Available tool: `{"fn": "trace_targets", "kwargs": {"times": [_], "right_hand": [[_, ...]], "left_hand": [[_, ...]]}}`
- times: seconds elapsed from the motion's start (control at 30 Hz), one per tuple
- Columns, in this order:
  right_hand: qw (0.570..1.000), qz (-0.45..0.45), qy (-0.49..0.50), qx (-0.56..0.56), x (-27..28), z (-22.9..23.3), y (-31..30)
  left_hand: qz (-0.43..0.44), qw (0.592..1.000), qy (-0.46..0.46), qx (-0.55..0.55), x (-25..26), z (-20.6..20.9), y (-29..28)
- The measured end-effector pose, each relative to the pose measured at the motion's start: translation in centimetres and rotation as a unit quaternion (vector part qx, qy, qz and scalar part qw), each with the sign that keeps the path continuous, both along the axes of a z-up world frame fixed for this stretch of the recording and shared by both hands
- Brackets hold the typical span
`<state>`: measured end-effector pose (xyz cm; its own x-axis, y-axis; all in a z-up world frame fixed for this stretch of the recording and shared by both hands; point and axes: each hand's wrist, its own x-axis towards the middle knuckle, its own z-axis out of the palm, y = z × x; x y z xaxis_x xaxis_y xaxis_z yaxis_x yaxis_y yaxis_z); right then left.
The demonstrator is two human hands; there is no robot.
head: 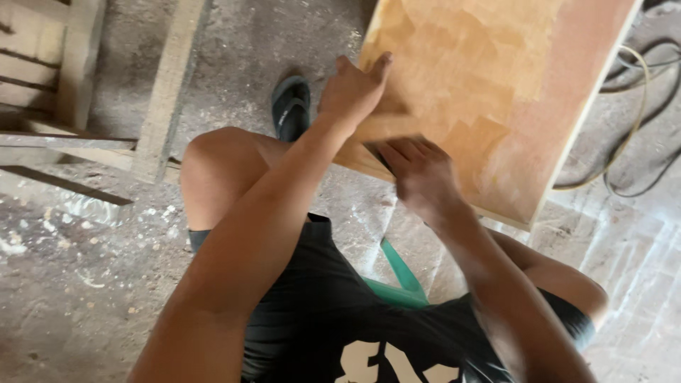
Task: The person applies wood putty to a wooden panel using a metal spatula and a small piece of dark paper, spreading the substance across the surface and smoothing the edges.
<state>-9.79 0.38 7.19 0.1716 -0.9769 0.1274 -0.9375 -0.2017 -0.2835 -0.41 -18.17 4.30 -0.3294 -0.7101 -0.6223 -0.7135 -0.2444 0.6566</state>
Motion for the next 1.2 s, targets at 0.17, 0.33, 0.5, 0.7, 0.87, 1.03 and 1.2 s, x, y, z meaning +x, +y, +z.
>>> {"fn": "trace_targets", "kwargs": {"times": [0.17,0.33,0.5,0.7,0.87,1.03,1.2], "right_hand": [[0.999,-0.045,0.021,0.007,3.5,0.9,3.8],[0.990,-0.139,0.017,0.013,-2.6,2.6,8.8],[0.995,-0.086,0.019,0.041,-4.3,-1.2,10.8],[0.994,-0.086,0.054,0.028,-5.5,-1.7,15.8],[0.996,-0.069,0.021,0.060,-8.7,0.4,16.2],[0.995,-0.081,-0.010,0.062,-8.1,-0.2,12.2],[0.990,-0.032,0.135,-0.005,-5.5,-2.4,12.7]], "left_hand": [[-0.025,0.996,-0.036,-0.072,-0.7,-0.3,-0.1],[-0.156,0.934,-0.064,-0.316,-0.6,1.4,1.3],[-0.406,0.817,0.024,-0.410,0.6,1.9,6.3],[-0.517,0.658,0.000,-0.547,0.8,-2.2,11.1],[-0.498,0.728,0.068,-0.465,-0.1,-1.1,10.1],[-0.521,0.737,0.039,-0.428,-1.0,-1.2,10.1],[-0.508,0.712,0.024,-0.484,-1.1,-2.3,10.2]]}}
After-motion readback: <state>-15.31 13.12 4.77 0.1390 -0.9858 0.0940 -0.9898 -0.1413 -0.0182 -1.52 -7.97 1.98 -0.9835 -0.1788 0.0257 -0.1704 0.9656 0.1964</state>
